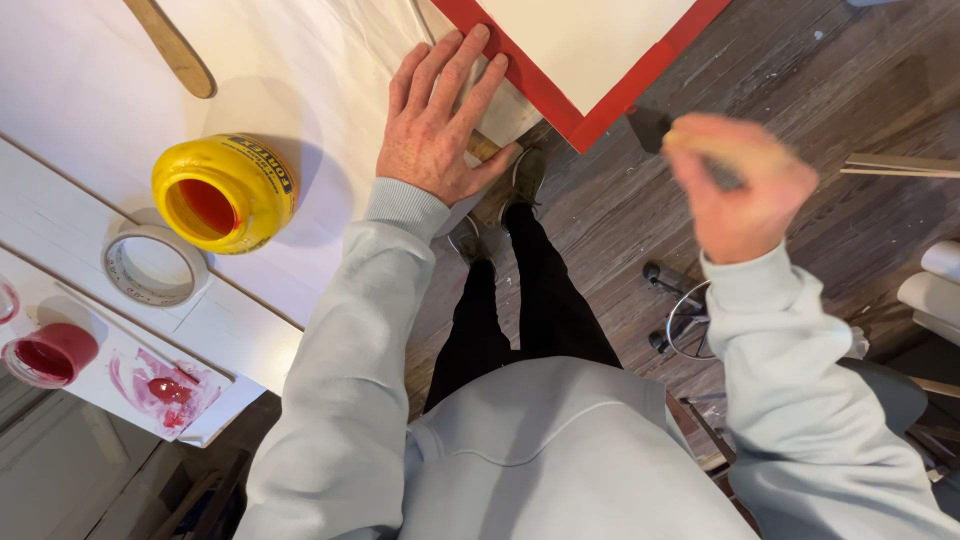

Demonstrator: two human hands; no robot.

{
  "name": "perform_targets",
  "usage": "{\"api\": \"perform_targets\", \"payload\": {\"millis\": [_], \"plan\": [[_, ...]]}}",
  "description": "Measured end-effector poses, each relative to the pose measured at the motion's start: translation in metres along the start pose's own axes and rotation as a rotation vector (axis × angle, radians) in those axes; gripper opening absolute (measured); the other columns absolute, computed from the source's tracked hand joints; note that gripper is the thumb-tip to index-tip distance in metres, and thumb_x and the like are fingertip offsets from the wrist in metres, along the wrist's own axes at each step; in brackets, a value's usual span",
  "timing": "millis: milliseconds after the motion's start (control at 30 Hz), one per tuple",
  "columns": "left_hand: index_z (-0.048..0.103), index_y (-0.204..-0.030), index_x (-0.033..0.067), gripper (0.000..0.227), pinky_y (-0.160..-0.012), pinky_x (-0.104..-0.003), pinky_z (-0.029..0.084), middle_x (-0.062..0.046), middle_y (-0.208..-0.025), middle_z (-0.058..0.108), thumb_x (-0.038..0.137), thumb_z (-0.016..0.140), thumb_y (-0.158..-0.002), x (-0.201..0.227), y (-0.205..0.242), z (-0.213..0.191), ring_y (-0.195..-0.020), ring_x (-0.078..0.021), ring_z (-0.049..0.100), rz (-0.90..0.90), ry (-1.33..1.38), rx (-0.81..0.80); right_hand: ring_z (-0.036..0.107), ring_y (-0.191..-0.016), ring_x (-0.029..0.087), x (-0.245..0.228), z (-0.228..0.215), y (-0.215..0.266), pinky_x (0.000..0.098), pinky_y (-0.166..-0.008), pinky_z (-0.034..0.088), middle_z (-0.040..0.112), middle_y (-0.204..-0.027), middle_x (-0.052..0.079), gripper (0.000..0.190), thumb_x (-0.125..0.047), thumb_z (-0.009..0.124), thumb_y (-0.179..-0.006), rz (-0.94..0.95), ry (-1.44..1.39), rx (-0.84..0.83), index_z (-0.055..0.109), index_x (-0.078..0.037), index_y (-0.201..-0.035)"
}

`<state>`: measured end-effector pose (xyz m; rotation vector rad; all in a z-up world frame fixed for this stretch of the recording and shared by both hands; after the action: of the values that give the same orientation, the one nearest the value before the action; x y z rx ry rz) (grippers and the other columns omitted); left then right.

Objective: Painting the inner edges of a red picture frame with red paint using a foam brush.

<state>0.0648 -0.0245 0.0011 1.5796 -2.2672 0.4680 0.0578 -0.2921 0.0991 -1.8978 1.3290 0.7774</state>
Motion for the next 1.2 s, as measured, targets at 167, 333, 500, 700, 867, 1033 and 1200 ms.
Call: {"api": "perform_targets", "payload": {"millis": [167,333,500,700,867,1033,1200], "plan": [[0.054,-0.162,0.0160,0.093,-0.136,-0.052,0.029,-0.010,-0.171,0.036,0.037,0.108,-0.089,0.002,-0.002,-0.006,-0.158,-0.0317,0.041,0.010,0.016,0.022,0.072,-0.090,0.029,0.015,0.003,-0.014,0.0369,-0.086,0.061,0.078,-0.112,0.028,0.024,0.017,0.076,-0.109,0.143,-0.098,-0.025,0.066,0.016,-0.131],[0.057,-0.160,0.0158,0.089,-0.135,-0.051,0.030,-0.010,-0.170,0.039,0.037,0.106,-0.089,0.004,-0.003,-0.006,-0.157,-0.0306,0.042,-0.016,0.032,0.033,0.074,-0.093,0.023,0.007,0.021,-0.019,0.0301,-0.087,0.060,0.078,-0.109,0.020,0.022,0.017,0.078,-0.103,0.235,-0.169,-0.091,0.069,0.014,-0.123],[0.056,-0.160,0.0166,0.090,-0.135,-0.052,0.030,-0.010,-0.170,0.040,0.035,0.105,-0.087,0.003,-0.005,-0.003,-0.157,-0.0308,0.043,-0.028,0.019,0.013,0.076,-0.093,0.024,0.013,0.024,-0.025,0.0297,-0.088,0.061,0.079,-0.107,0.020,0.021,0.014,0.080,-0.102,0.265,-0.191,-0.099,0.071,0.013,-0.120],[0.058,-0.159,0.0166,0.092,-0.135,-0.052,0.030,-0.010,-0.169,0.041,0.033,0.106,-0.083,0.003,-0.005,-0.005,-0.156,-0.0307,0.044,-0.036,0.015,0.006,0.075,-0.087,0.027,0.045,0.008,-0.034,0.0310,-0.076,0.058,0.079,-0.106,0.025,0.020,0.012,0.081,-0.107,0.157,-0.136,-0.063,0.072,0.014,-0.125],[0.057,-0.160,0.0161,0.093,-0.135,-0.051,0.030,-0.011,-0.169,0.041,0.032,0.106,-0.083,0.003,-0.006,-0.006,-0.156,-0.0307,0.043,-0.034,0.013,0.002,0.066,-0.083,0.025,0.051,-0.012,-0.038,0.0319,-0.076,0.055,0.075,-0.107,0.026,0.017,0.020,0.078,-0.115,0.184,-0.147,0.038,0.068,0.018,-0.129],[0.056,-0.161,0.0185,0.092,-0.136,-0.052,0.027,-0.009,-0.171,0.040,0.036,0.106,-0.085,0.002,-0.004,0.000,-0.158,-0.0301,0.041,-0.054,0.027,-0.012,0.066,-0.072,0.018,0.023,0.018,-0.022,0.0265,-0.068,0.052,0.080,-0.101,0.018,0.019,0.010,0.083,-0.099,0.204,-0.161,-0.107,0.077,0.009,-0.117],[0.057,-0.160,0.0169,0.091,-0.135,-0.052,0.029,-0.010,-0.170,0.040,0.035,0.106,-0.086,0.002,-0.004,-0.001,-0.158,-0.0308,0.042,-0.039,0.026,0.000,0.068,-0.077,0.019,0.027,0.019,-0.027,0.0273,-0.073,0.055,0.080,-0.103,0.019,0.017,0.013,0.083,-0.100,0.205,-0.142,-0.098,0.077,0.012,-0.116]]}}
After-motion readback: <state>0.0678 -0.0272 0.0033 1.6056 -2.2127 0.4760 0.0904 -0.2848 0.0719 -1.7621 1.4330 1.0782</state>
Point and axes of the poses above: each hand's wrist, its own y-axis away from the middle knuckle, its own z-axis out of the palm, x = y × z, the point moved 7 cm from there along -y, towards the middle knuckle
